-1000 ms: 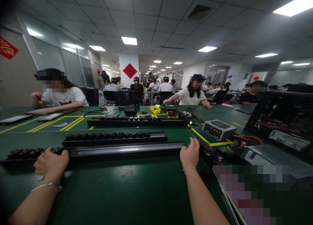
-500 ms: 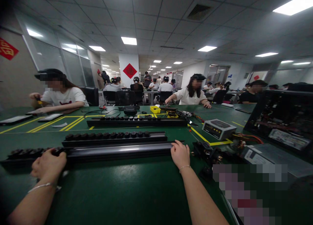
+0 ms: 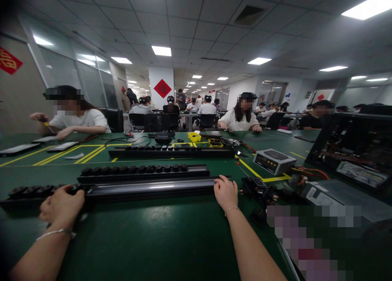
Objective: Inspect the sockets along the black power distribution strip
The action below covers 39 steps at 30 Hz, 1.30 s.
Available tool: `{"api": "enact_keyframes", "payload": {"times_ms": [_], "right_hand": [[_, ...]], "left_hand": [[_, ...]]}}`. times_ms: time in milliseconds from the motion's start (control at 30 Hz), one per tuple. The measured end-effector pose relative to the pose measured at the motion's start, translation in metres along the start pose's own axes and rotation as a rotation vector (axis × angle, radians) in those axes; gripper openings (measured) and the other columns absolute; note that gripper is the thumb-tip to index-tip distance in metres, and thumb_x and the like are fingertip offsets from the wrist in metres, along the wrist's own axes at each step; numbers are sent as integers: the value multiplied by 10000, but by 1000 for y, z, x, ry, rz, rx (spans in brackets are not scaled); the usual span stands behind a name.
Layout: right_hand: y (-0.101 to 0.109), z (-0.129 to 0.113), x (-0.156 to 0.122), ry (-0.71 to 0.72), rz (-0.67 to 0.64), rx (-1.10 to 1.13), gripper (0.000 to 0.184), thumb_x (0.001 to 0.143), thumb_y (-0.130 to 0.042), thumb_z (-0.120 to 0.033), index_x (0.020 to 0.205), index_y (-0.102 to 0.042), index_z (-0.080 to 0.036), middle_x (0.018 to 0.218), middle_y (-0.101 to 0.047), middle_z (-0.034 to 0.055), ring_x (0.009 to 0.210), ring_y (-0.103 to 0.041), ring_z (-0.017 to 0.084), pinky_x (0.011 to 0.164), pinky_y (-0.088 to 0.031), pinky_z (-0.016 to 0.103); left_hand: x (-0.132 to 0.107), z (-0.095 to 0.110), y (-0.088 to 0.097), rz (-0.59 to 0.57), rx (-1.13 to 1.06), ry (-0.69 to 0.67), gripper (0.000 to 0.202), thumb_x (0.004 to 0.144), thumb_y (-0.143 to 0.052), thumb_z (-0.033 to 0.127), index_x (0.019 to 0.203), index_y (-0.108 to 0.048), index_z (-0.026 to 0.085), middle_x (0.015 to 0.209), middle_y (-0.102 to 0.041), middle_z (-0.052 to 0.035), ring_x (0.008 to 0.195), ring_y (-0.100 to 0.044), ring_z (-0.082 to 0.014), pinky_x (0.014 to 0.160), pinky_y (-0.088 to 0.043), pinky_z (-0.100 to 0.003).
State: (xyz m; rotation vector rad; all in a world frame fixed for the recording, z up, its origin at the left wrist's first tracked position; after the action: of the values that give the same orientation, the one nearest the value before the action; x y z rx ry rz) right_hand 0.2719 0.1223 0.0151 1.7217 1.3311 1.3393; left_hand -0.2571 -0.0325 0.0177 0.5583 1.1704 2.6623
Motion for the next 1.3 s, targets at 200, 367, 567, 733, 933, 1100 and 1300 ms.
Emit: {"api": "enact_keyframes", "payload": {"times_ms": [200,367,567,733,933,1100,1300], "right_hand": [[0,0,0,1,4,1,410,826,-287,-279,989,-660,-233,1240,-524,26,1121,-459,193,1027,-173,437],[-1,1,0,6,22,4,400,823,-298,-274,975,-665,-232,1230,-533,33,1106,-474,196,1025,-180,443],[0,0,-1,-2,39,8,373,802,-328,-250,945,-673,-237,1223,-541,28,1095,-482,199,1027,-177,437],[0,1,0,-11,37,16,374,804,-326,-253,945,-672,-240,1225,-538,24,1099,-476,194,1033,-170,434],[-1,1,1,-7,19,14,385,814,-310,-268,953,-668,-236,1228,-533,29,1111,-468,196,1031,-166,445],[1,0,0,-8,15,16,393,819,-302,-273,960,-667,-234,1234,-528,27,1124,-456,196,1032,-163,433],[0,1,0,-12,3,15,392,820,-302,-276,952,-668,-238,1238,-526,23,1109,-467,193,1029,-165,433]], "left_hand": [[2,-1,-4,-14,4,0,519,698,-420,440,1158,-507,216,1211,-510,-141,1237,-292,-311,939,-307,-506],[7,-5,-10,-8,32,-10,517,687,-429,452,1138,-528,219,1206,-524,-142,1243,-293,-306,942,-302,-508],[9,-5,-14,-16,54,-15,529,678,-424,516,1114,-539,240,1175,-543,-132,1242,-294,-318,934,-306,-515],[12,-7,-17,-17,53,-23,543,671,-436,524,1118,-530,230,1197,-529,-141,1250,-283,-327,931,-307,-526],[5,1,-13,-41,94,-70,572,692,-400,543,1146,-516,214,1200,-513,-145,1223,-338,-309,938,-328,-483],[-4,10,-8,-90,123,-102,593,702,-398,541,1166,-502,186,1191,-508,-162,1177,-393,-325,898,-369,-474],[-4,10,-7,-89,127,-107,586,698,-403,545,1156,-509,196,1176,-520,-163,1164,-404,-332,877,-384,-472]]}}
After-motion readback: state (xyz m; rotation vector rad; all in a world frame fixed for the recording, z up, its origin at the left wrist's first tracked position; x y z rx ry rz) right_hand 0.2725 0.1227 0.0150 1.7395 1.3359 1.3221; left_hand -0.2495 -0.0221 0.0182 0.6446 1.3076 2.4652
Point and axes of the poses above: each hand's wrist, its own x-axis towards the middle knuckle, its own y-axis out of the back of the hand, z = x × y, the point moved 6 cm from there along x, towards the middle knuckle
